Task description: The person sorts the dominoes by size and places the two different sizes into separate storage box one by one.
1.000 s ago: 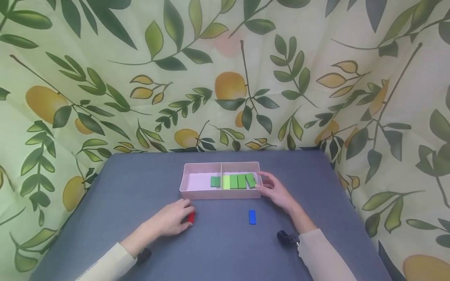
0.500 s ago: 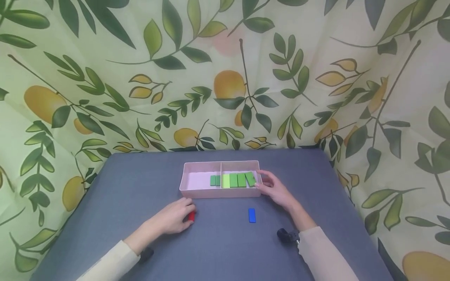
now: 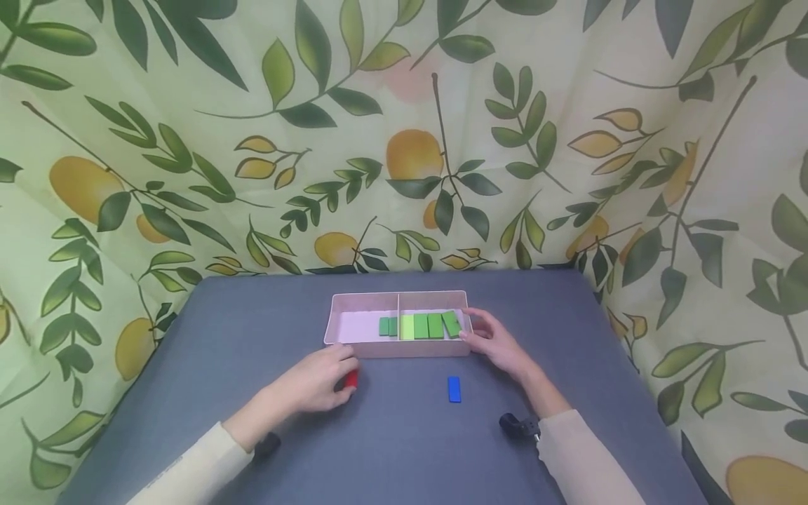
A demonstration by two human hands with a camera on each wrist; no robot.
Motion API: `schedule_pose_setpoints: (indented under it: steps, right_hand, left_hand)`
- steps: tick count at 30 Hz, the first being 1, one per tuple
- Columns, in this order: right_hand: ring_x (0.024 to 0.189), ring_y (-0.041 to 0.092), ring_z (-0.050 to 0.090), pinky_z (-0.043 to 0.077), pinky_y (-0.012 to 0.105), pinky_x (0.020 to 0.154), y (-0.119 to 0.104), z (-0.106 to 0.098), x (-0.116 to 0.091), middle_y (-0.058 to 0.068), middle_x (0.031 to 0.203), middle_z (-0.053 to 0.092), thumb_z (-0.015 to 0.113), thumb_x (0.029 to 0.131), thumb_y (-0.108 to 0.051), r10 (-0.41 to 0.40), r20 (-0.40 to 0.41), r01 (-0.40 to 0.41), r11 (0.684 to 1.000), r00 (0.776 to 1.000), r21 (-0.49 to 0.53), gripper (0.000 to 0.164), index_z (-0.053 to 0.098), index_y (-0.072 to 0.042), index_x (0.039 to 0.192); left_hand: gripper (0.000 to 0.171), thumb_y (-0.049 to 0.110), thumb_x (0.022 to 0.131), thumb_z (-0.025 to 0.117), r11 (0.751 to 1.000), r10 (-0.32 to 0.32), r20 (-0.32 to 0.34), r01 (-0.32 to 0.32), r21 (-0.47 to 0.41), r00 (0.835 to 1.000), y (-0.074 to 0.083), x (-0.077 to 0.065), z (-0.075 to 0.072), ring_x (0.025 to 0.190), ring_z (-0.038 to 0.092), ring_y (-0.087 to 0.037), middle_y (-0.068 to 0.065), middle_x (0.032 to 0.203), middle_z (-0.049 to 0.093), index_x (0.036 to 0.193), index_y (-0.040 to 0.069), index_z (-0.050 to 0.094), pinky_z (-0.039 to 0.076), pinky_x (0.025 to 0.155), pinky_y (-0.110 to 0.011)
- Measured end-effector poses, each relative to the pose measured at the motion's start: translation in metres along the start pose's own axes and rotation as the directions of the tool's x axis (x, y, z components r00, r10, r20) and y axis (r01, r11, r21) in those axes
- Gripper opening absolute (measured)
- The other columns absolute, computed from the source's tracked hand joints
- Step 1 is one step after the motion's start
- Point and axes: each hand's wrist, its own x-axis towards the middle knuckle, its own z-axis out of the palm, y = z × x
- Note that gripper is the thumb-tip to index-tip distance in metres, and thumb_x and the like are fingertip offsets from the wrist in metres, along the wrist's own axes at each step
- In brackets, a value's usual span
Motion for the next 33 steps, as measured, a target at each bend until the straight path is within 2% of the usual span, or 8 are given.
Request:
schedule_pose_setpoints:
  steps: [5,15,20,26,33]
  right_hand:
    - [0.126,0.041,0.048,0.055,0.038,0.095,0.000,0.000,-0.001,0.029,0.148,0.040,0.064,0.102,-0.025,0.009,-0.001,-0.009,1.000,1.000,0.002,0.063,0.034,-0.012,0.156]
    - [0.128,0.042,0.047,0.055,0.037,0.096,-0.001,0.000,0.000,0.029,0.149,0.039,0.063,0.103,-0.025,0.014,0.003,-0.014,1.000,1.000,0.001,0.063,0.033,-0.012,0.156]
    - [0.130,0.043,0.046,0.055,0.037,0.096,0.001,0.001,0.000,0.029,0.149,0.039,0.063,0.103,-0.025,0.014,0.002,-0.014,1.000,1.000,0.004,0.063,0.034,-0.012,0.156]
    - [0.130,0.043,0.046,0.055,0.038,0.096,-0.001,0.001,0.000,0.030,0.150,0.038,0.063,0.102,-0.025,0.023,0.004,-0.023,1.000,1.000,0.009,0.063,0.034,-0.012,0.157]
    - [0.132,0.044,0.044,0.054,0.039,0.097,-0.001,0.000,0.000,0.031,0.150,0.037,0.063,0.103,-0.026,0.036,0.006,-0.036,0.999,0.999,0.018,0.064,0.033,-0.012,0.157]
  left_hand:
    - [0.017,0.021,0.083,0.076,1.000,0.011,-0.025,-0.011,-0.005,1.000,-0.002,0.009,-0.012,0.082,0.051,-0.014,0.003,0.092,0.057,0.096,0.012,0.068,0.048,0.071,-0.026]
    - [0.024,0.021,0.084,0.077,0.999,-0.041,-0.043,0.040,-0.010,0.998,-0.010,0.027,-0.027,0.093,0.054,-0.015,0.000,0.102,0.062,0.105,0.011,0.070,0.052,0.078,-0.028]
    - [0.032,0.019,0.082,0.078,0.998,-0.066,-0.048,0.065,-0.027,0.997,-0.015,0.035,-0.031,0.096,0.055,-0.019,-0.004,0.108,0.064,0.112,0.008,0.070,0.053,0.080,-0.031]
    - [0.034,0.017,0.083,0.078,0.993,-0.108,-0.031,0.106,-0.058,0.994,-0.021,0.045,-0.032,0.097,0.054,-0.019,-0.004,0.108,0.063,0.115,0.008,0.070,0.053,0.078,-0.030]
    - [0.032,0.015,0.084,0.074,0.982,-0.174,-0.001,0.173,-0.076,0.985,-0.032,0.061,-0.025,0.107,0.055,-0.022,-0.005,0.113,0.065,0.115,0.008,0.071,0.051,0.092,-0.035]
